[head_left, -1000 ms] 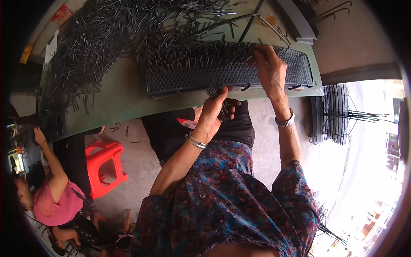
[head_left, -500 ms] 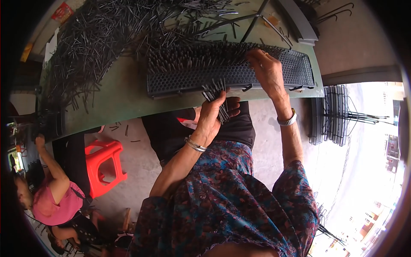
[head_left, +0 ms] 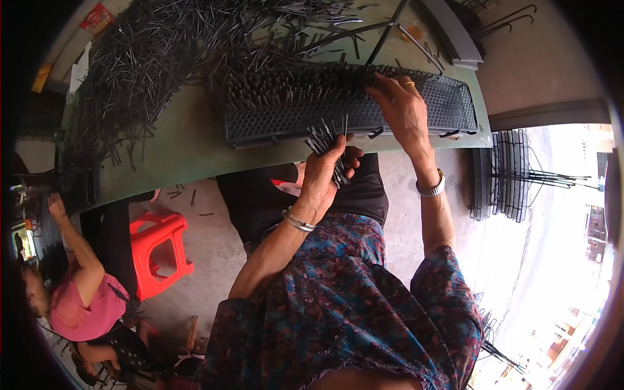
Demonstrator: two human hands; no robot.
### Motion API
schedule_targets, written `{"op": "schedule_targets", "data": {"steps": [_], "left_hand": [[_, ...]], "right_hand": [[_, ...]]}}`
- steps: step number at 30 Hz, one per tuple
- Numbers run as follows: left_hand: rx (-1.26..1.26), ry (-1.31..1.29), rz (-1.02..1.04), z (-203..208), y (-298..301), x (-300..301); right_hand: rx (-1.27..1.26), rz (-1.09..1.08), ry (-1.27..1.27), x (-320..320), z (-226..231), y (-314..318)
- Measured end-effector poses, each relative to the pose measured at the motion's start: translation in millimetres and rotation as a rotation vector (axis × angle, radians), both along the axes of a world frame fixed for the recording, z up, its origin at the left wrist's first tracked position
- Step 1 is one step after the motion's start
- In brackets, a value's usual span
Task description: The recorder is inserting bunches of thin black metal strips into a perforated assembly rack.
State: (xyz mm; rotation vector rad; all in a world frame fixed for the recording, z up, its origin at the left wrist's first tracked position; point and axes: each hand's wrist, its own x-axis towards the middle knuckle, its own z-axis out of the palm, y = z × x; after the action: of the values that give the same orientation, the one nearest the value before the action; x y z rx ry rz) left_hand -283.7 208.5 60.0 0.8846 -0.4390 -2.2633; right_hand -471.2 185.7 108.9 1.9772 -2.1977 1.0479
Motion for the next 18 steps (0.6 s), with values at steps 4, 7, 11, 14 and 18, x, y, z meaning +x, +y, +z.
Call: {"op": "schedule_targets", "data": {"steps": [4,7,11,14,18], "left_hand": [[-0.061,-0.031,-0.022,7.6,1.5,-0.3],[-0.094,-0.091,-0.071,14.1,2.0,-3.4],[-0.110,-0.086,-0.094,11.5,3.1,-2.5],[-0.113,-0.119,-0.148,18.8,1.7,-2.4],[-0.072,-0.090,-0.102,12.0,-0.1,-5.7]], "right_hand": [[0.398,0.299,-0.515,12.5,7.2,17.3],[0.488,0.298,-0.621,10.4,6.3,19.6],[0.521,0.339,-0.794,3.9,6.3,21.1],[0.540,0.336,-0.851,0.4,7.5,23.6],[0.472,0.304,-0.912,-2.3,24.4,26.9]]}}
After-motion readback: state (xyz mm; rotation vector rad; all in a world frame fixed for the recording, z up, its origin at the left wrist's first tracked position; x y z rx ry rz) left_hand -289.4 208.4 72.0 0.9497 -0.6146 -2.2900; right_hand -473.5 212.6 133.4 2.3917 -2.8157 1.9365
